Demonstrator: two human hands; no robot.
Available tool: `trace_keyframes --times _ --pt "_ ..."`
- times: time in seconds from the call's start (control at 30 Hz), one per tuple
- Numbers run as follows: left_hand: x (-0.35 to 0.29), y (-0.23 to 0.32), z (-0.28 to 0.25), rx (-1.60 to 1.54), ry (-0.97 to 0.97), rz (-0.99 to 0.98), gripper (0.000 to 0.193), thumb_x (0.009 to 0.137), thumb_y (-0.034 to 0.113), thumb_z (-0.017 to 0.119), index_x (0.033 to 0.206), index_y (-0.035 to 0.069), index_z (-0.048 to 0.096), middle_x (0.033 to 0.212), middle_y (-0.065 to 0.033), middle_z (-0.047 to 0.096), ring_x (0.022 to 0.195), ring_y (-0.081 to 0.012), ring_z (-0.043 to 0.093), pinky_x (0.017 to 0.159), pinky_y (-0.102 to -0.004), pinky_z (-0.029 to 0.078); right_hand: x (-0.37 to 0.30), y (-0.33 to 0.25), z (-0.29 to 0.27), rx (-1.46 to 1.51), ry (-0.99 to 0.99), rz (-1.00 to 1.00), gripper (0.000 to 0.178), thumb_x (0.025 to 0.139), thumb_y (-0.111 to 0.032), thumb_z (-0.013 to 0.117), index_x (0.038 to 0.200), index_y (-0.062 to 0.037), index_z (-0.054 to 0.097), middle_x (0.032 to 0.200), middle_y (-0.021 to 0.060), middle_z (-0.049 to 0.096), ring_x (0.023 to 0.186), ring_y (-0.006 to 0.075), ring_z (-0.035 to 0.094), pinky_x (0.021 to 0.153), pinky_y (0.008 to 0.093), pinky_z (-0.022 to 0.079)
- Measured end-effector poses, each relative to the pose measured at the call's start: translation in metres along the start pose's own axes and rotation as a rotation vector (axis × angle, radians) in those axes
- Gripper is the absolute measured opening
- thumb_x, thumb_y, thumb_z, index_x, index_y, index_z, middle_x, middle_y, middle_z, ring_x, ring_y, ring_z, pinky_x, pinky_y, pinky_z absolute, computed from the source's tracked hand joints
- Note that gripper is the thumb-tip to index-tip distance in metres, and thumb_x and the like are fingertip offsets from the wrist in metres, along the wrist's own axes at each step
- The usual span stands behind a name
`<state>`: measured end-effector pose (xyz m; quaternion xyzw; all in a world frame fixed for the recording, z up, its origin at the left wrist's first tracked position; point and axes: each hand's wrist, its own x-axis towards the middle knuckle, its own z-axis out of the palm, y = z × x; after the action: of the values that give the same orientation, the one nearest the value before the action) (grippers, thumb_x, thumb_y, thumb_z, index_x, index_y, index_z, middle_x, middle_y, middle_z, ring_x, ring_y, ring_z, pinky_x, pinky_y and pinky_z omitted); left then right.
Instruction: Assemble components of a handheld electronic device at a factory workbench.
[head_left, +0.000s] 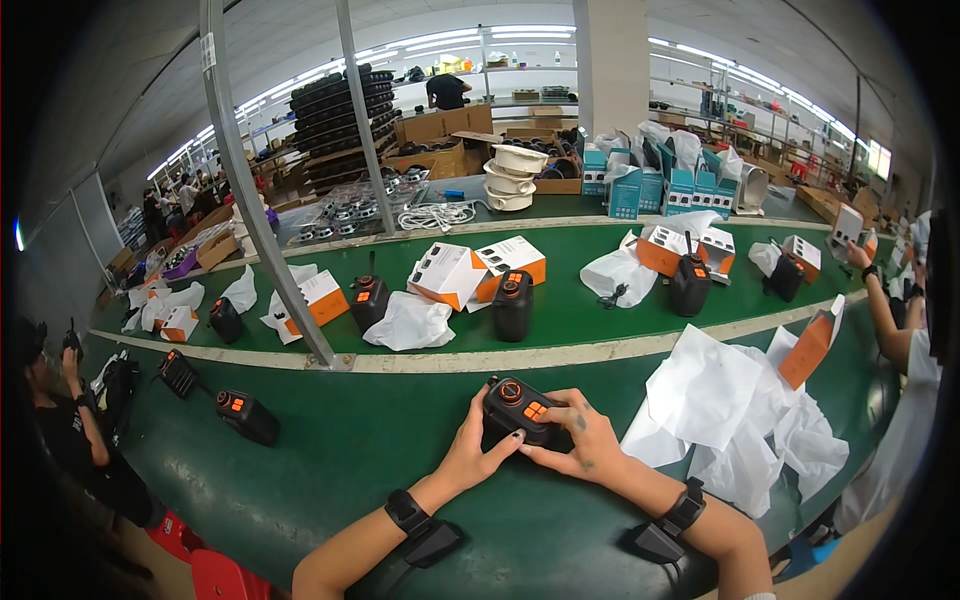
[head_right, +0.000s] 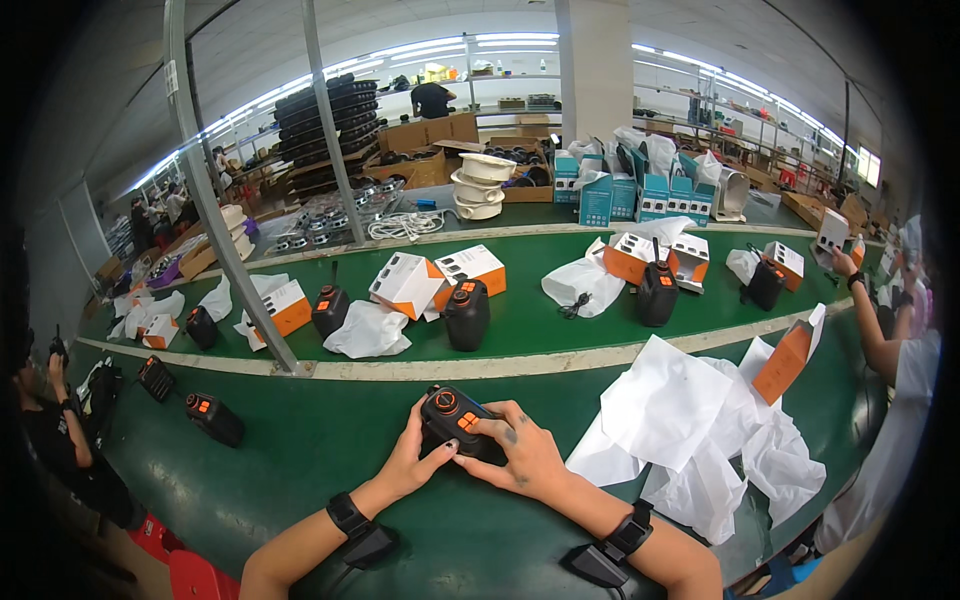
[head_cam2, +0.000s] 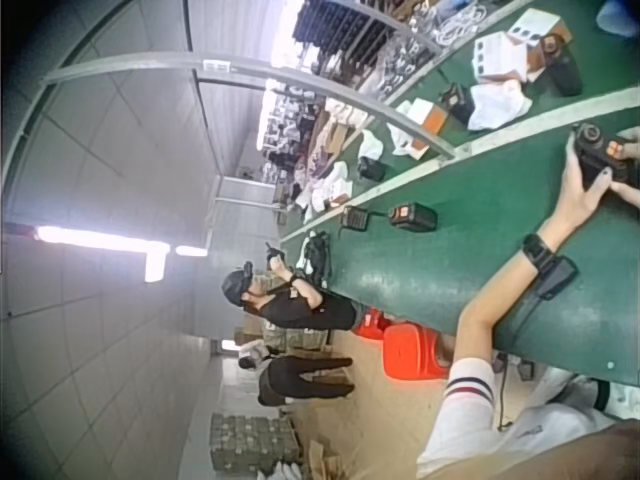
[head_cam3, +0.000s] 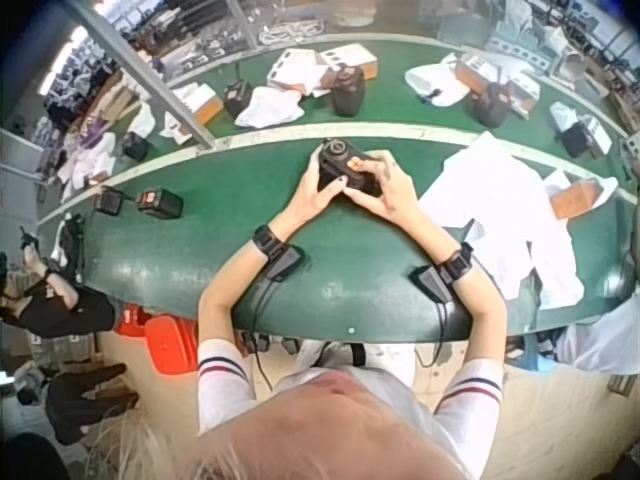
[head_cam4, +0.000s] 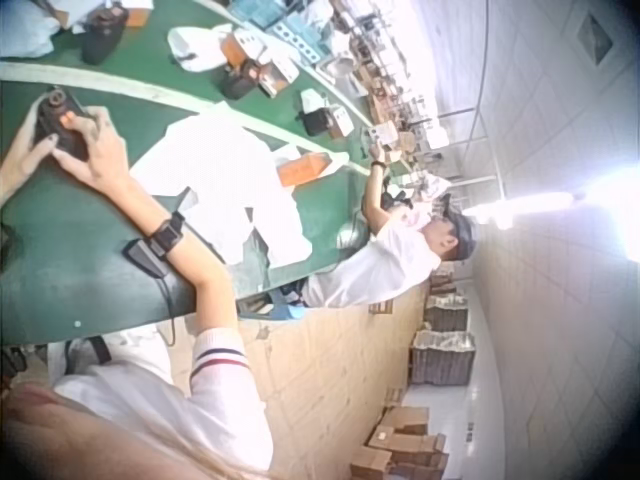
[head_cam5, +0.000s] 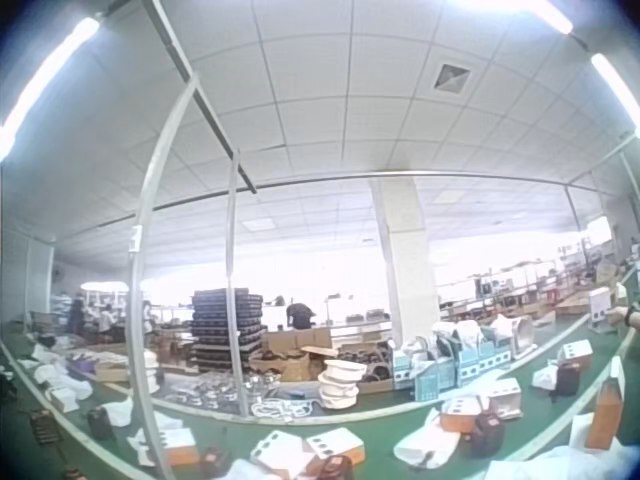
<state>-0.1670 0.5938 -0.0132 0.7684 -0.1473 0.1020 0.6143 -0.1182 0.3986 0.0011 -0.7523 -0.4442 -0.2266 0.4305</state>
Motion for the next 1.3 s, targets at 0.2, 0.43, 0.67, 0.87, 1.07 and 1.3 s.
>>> trace_keyframes --times 0.2,0.43,0.67,0.87,1.07,1.3 --pt "0.0 0.003 -0.017 -0.312 -0.088 0.01 0.081 0.084 0.018 0.061 0.145 -0.001 0.011 0.14 -0.0178 0.033 0.132 -0.0251 0.032 0.111 -0.0364 0.021 0.005 -0.011 0.001 -0.12 -0.057 -0.087 0.043 0.072 -0.037 0.077 0.103 -0.0104 0.065 0.106 0.0145 0.057 0.079 0.0272 0.064 0.057 0.034 0.054" --pt "-0.003 0.009 -0.024 -0.304 -0.129 -0.006 0.076 0.08 0.021 0.058 0.143 0.005 0.018 0.141 -0.017 0.033 0.129 -0.0234 0.038 0.109 -0.0372 0.029 0.008 -0.021 0.009 -0.23 -0.006 -0.279 0.036 0.071 -0.037 0.078 0.102 -0.0232 0.065 0.105 0.0175 0.058 0.08 0.0278 0.065 0.058 0.032 0.054" --pt "-0.001 0.007 -0.028 -0.283 -0.061 -0.054 0.07 0.08 0.019 0.059 0.14 0.006 0.024 0.135 -0.0161 0.04 0.123 -0.023 0.045 0.106 -0.0354 0.033 0.01 -0.02 0.015 -0.215 -0.033 -0.231 0.041 0.07 -0.038 0.078 0.105 -0.0219 0.063 0.106 0.014 0.058 0.083 0.0259 0.064 0.061 0.0318 0.054" --pt "-0.003 0.01 -0.03 -0.33 -0.026 -0.089 0.068 0.079 0.016 0.062 0.137 0.009 0.028 0.131 -0.0146 0.043 0.118 -0.0212 0.048 0.103 -0.0346 0.038 0.01 -0.02 0.019 -0.171 -0.034 -0.187 0.046 0.07 -0.038 0.078 0.106 -0.0142 0.063 0.107 0.0135 0.058 0.081 0.0263 0.063 0.062 0.0326 0.054" --pt "-0.004 0.009 -0.031 -0.363 0.011 -0.105 0.068 0.079 0.014 0.062 0.137 0.008 0.027 0.13 -0.0137 0.044 0.118 -0.0207 0.048 0.104 -0.0348 0.038 0.015 -0.023 0.019 -0.187 -0.032 -0.241 0.046 0.069 -0.038 0.079 0.103 -0.0107 0.064 0.106 0.0138 0.059 0.079 0.0266 0.063 0.06 0.033 0.054" --pt "-0.008 0.009 -0.033 -0.373 0.019 -0.094 0.066 0.08 0.014 0.062 0.136 0.008 0.027 0.129 -0.0131 0.044 0.118 -0.0196 0.047 0.104 -0.0342 0.037 0.014 -0.026 0.024 -0.152 -0.023 -0.209 0.047 0.07 -0.039 0.079 0.105 -0.0118 0.063 0.107 0.0128 0.058 0.079 0.0265 0.062 0.06 0.0322 0.053"
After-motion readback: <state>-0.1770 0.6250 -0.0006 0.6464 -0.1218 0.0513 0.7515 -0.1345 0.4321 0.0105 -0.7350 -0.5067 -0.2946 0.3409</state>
